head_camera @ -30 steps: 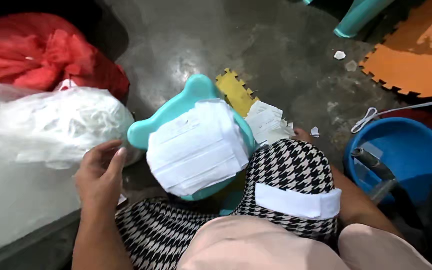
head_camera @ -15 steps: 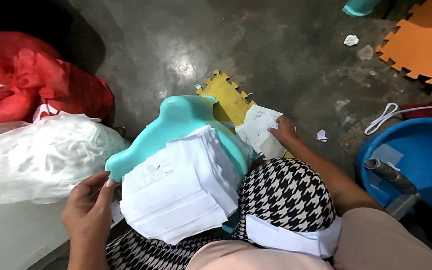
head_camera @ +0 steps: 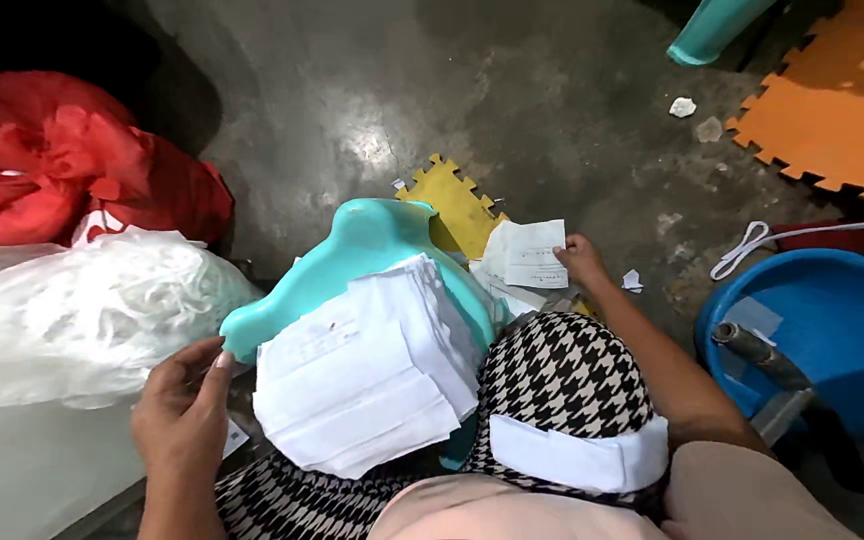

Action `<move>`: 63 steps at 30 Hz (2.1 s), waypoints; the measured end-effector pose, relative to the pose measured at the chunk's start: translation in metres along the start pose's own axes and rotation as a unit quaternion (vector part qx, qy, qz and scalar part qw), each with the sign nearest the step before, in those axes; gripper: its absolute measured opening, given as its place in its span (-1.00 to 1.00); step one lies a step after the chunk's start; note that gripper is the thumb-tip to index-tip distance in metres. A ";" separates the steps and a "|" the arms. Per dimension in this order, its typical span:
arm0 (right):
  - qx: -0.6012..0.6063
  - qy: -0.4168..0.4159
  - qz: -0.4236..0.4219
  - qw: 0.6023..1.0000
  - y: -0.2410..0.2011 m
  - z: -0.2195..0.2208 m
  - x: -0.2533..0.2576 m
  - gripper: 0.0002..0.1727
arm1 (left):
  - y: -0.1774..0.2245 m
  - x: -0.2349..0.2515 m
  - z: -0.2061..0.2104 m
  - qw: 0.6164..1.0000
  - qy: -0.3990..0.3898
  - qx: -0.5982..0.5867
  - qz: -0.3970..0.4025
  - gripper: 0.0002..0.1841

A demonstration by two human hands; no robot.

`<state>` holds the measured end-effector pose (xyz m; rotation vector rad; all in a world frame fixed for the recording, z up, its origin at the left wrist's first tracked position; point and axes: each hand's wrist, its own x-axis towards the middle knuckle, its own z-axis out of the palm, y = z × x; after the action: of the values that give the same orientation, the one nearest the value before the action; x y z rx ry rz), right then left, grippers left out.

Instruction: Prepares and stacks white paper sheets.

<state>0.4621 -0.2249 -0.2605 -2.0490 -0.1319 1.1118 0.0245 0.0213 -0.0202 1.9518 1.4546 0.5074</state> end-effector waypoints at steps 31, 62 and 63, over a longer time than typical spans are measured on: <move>0.038 -0.370 -0.512 0.774 -0.238 0.072 -0.337 -0.84 | 0.077 -0.088 -0.028 0.851 -0.167 -0.466 0.176 -0.08; -0.309 -0.015 -0.356 0.882 -0.189 0.120 -0.272 -0.35 | -0.016 -0.048 -0.048 0.982 0.068 -0.168 -0.060 -0.49; -0.312 -0.014 -0.355 0.881 -0.189 0.121 -0.273 -0.35 | -0.019 -0.044 -0.045 0.985 0.031 -0.139 -0.096 -0.48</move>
<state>0.2545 -0.1404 0.0126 -2.2034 -1.2925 0.6582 -0.0310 -0.0053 0.0018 1.5737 1.5020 0.6494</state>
